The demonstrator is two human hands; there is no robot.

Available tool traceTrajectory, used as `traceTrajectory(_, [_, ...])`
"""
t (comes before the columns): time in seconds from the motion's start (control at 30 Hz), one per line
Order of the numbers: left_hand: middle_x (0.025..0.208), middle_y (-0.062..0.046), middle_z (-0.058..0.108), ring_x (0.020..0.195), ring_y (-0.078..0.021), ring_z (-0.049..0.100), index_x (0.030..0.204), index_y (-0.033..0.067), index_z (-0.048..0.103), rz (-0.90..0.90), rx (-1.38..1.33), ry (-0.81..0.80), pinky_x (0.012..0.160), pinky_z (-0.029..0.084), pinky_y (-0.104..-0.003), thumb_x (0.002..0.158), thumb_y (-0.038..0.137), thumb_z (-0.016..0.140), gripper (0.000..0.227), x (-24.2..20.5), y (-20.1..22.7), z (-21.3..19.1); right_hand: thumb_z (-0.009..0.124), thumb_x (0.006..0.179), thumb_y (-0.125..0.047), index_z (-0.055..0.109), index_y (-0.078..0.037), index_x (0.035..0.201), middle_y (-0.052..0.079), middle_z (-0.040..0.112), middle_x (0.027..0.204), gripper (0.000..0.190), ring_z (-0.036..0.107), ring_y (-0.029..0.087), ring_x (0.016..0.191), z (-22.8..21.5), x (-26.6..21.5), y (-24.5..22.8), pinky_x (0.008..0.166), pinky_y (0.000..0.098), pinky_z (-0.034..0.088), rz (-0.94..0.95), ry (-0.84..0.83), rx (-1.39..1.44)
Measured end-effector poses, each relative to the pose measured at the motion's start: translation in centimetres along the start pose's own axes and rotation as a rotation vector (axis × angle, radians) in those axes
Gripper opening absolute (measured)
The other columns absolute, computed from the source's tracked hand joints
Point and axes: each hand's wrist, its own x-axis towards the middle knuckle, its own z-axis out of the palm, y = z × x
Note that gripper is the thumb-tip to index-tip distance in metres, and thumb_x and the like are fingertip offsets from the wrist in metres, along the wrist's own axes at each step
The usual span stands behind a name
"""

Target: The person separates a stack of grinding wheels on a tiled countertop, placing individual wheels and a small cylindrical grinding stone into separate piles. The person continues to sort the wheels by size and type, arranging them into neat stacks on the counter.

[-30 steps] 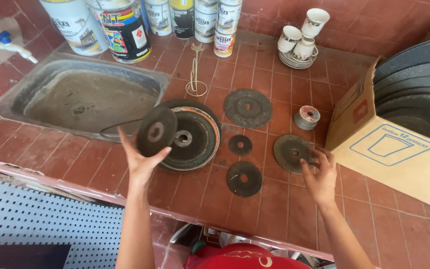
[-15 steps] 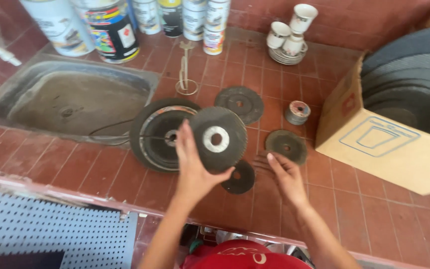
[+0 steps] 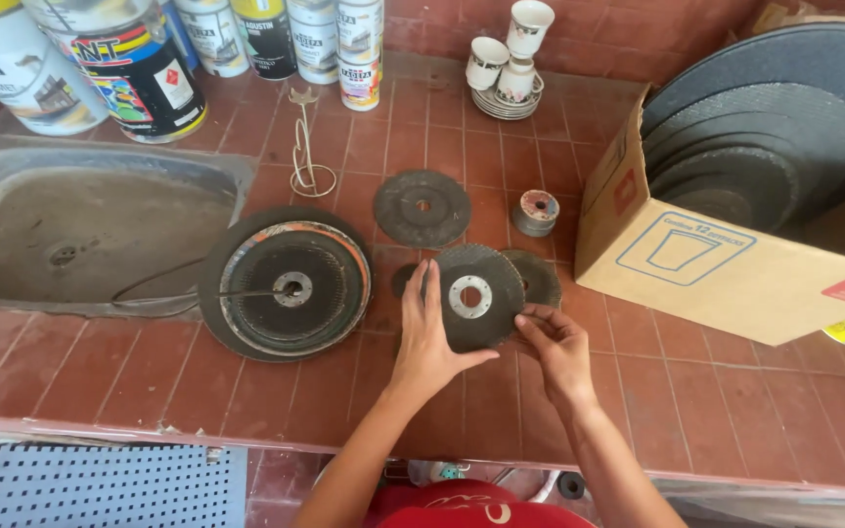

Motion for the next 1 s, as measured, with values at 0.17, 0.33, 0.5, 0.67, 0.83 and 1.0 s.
traceTrajectory(0.17, [0.157,-0.034,0.027,0.146,-0.0565,0.026,0.163,0.0079,0.020,-0.033,0.050,-0.028,0.117,0.017,-0.073,0.058,0.045,0.099,0.137,0.4,0.8,-2.8,0.077,0.089,0.001,0.072,0.006,0.108,0.024,0.073,0.096,0.020,0.074,0.032,0.084,-4.1,5.6,3.7,0.072,0.0476,0.065,-0.077,0.092,-0.023])
traceTrajectory(0.33, [0.146,-0.030,0.049,0.135,-0.0499,0.048,0.148,0.0061,0.050,-0.077,0.182,0.199,0.113,0.033,-0.065,0.070,0.029,0.094,0.093,-2.6,-2.6,-5.5,0.074,0.092,0.001,0.068,0.012,0.110,0.028,0.067,0.097,0.022,0.071,0.034,0.089,-5.9,8.0,4.1,0.078,0.0463,0.063,-0.075,0.221,-0.064])
traceTrajectory(0.5, [0.149,-0.023,0.042,0.142,-0.0378,0.044,0.150,-0.0076,0.033,-0.177,0.206,0.662,0.125,0.035,-0.051,0.075,0.017,0.093,0.099,-4.5,-0.7,-9.9,0.074,0.089,0.001,0.069,0.010,0.107,0.018,0.072,0.104,0.020,0.072,0.030,0.097,-5.7,8.4,3.1,0.082,0.0391,0.069,0.130,0.270,-0.068])
traceTrajectory(0.67, [0.150,-0.032,0.036,0.140,-0.0498,0.039,0.156,-0.0071,0.028,-0.229,0.511,0.652,0.118,0.027,-0.063,0.052,0.042,0.102,0.137,-5.1,-6.8,-12.6,0.080,0.091,-0.003,0.069,0.013,0.113,0.034,0.067,0.096,0.030,0.072,0.047,0.087,-6.8,8.8,4.9,0.071,0.0553,0.067,-0.054,0.249,-0.253])
traceTrajectory(0.83, [0.158,-0.035,0.025,0.143,-0.0519,0.035,0.163,-0.0006,0.009,-0.569,0.467,0.421,0.119,0.020,-0.068,0.041,0.038,0.103,0.159,-3.5,-7.2,-13.7,0.075,0.097,-0.037,0.082,-0.016,0.109,0.015,0.077,0.095,0.025,0.071,0.046,0.096,-9.4,11.1,7.6,0.080,0.0619,0.057,-0.179,0.331,-0.878])
traceTrajectory(1.0, [0.152,-0.035,0.039,0.139,-0.0479,0.043,0.161,-0.0039,0.011,-0.633,0.521,0.317,0.119,0.024,-0.065,0.042,0.044,0.101,0.157,-3.5,-9.7,-13.6,0.069,0.099,-0.033,0.082,-0.013,0.110,0.017,0.078,0.095,0.027,0.072,0.048,0.094,-8.0,8.2,4.9,0.084,0.0599,0.057,-0.355,0.303,-1.062])
